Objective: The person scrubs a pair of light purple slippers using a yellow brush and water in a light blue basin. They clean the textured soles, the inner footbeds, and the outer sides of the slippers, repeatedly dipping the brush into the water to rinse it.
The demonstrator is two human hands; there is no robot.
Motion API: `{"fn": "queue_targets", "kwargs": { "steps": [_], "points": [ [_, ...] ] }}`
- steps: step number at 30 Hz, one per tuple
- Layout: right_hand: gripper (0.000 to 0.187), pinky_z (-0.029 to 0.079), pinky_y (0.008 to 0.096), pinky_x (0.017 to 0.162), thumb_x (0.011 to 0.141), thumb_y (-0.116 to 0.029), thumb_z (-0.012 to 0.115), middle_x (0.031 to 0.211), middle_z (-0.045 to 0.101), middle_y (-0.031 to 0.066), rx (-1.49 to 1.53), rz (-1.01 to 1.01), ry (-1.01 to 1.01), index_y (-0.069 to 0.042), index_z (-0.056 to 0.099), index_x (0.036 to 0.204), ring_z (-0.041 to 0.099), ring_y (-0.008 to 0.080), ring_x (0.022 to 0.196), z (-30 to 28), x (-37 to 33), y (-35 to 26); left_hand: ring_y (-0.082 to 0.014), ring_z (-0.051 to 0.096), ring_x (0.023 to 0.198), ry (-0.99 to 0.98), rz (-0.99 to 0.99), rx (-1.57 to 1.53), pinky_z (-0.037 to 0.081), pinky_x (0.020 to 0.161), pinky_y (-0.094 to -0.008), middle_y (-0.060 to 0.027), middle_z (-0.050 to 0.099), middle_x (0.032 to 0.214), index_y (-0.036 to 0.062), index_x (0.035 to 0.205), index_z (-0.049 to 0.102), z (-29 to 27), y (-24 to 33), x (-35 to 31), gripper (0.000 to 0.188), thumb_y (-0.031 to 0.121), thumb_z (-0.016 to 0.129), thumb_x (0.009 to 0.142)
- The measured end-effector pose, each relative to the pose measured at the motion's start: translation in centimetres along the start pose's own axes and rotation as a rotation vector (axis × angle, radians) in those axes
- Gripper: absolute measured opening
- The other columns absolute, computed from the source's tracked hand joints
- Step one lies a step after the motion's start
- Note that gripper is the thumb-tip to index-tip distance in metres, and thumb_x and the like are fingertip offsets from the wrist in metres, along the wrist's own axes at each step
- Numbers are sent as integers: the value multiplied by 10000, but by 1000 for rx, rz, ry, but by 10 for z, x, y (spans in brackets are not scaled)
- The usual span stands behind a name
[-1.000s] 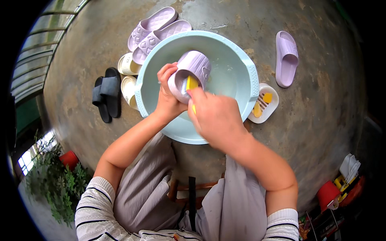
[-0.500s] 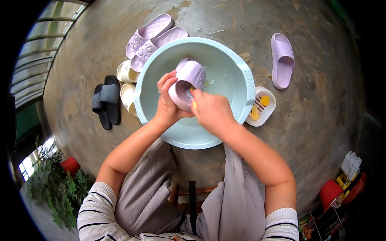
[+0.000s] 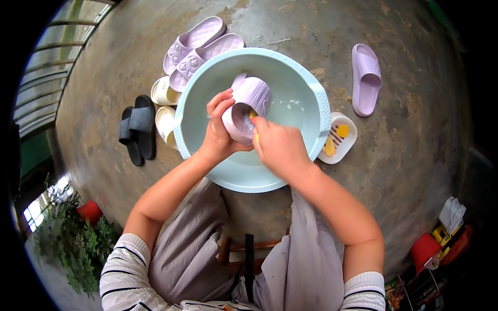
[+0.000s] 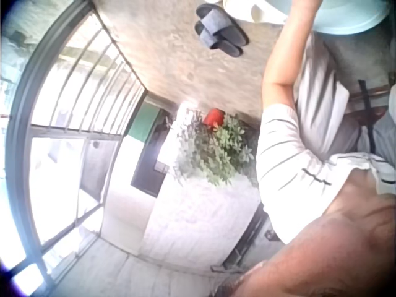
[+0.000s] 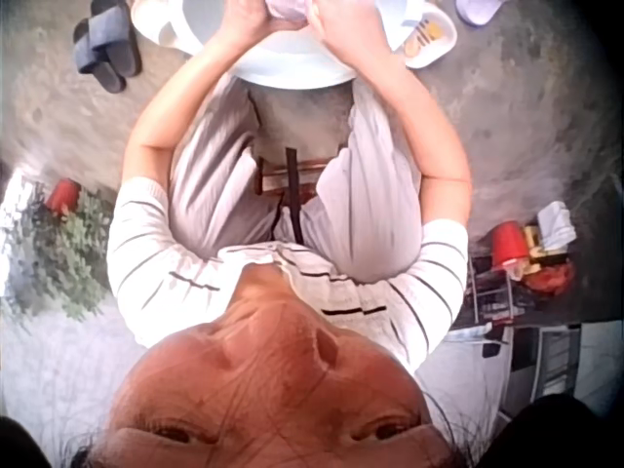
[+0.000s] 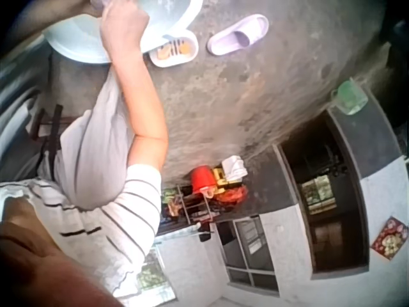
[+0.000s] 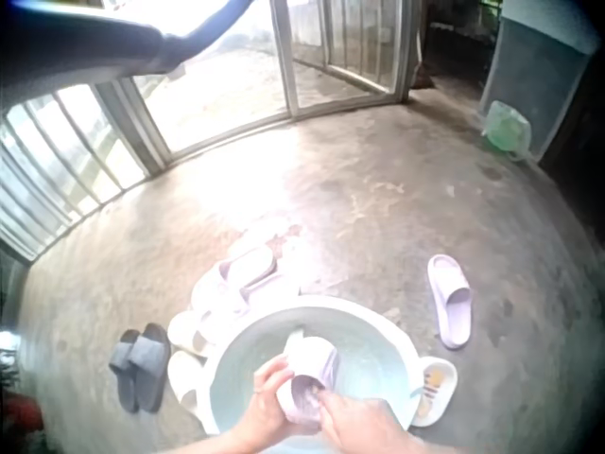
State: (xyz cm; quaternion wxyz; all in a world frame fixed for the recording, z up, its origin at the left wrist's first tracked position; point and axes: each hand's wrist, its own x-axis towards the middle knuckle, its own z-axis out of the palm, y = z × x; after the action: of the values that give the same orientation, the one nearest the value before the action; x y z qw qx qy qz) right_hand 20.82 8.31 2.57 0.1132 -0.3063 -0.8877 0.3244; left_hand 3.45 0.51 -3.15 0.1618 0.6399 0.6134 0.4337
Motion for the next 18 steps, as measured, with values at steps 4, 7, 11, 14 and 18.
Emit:
{"fn": "queue_targets", "kwargs": {
  "steps": [4, 7, 11, 14, 18],
  "points": [
    [207, 522, 422, 570, 901, -101, 632, 766, 679, 155, 29, -29, -50, 11, 620, 1074, 671, 323, 646, -8, 3, -11, -442, 483, 1256, 4, -65, 0, 500, 1006, -518, -244, 354, 1409, 86, 1397, 320, -11, -1, -2, 1167, 215, 994, 454],
    [199, 520, 423, 567, 906, -98, 628, 755, 680, 158, 107, -19, -17, 8, 628, 1074, 666, 327, 628, -37, -9, -34, -439, 480, 1261, -2, -26, -29, 497, 1021, -513, -236, 346, 1420, 90, 1390, 329, -12, -3, -3, 1139, 213, 992, 472],
    [196, 519, 414, 569, 908, -84, 625, 748, 677, 159, -52, 9, -67, 8, 640, 1080, 671, 319, 639, -7, 6, -10, -432, 475, 1285, -24, -32, -45, 490, 1034, -519, -223, 376, 1388, 91, 1382, 339, -5, -2, -4, 1131, 221, 989, 465],
    [205, 520, 405, 576, 908, -86, 624, 756, 678, 159, 95, -22, -59, 8, 644, 1090, 673, 317, 654, -23, -4, -15, -432, 470, 1297, 9, -42, -55, 480, 1049, -526, -217, 394, 1364, 95, 1383, 339, -7, -3, -5, 1135, 213, 986, 457],
    [201, 518, 409, 592, 918, -96, 617, 784, 686, 156, 101, -43, -28, 0, 644, 1093, 673, 328, 678, -34, -5, -25, -435, 459, 1308, 14, -21, -50, 474, 1050, -521, -222, 397, 1369, 77, 1389, 336, -8, -5, -5, 1137, 210, 981, 463]
  ]
}}
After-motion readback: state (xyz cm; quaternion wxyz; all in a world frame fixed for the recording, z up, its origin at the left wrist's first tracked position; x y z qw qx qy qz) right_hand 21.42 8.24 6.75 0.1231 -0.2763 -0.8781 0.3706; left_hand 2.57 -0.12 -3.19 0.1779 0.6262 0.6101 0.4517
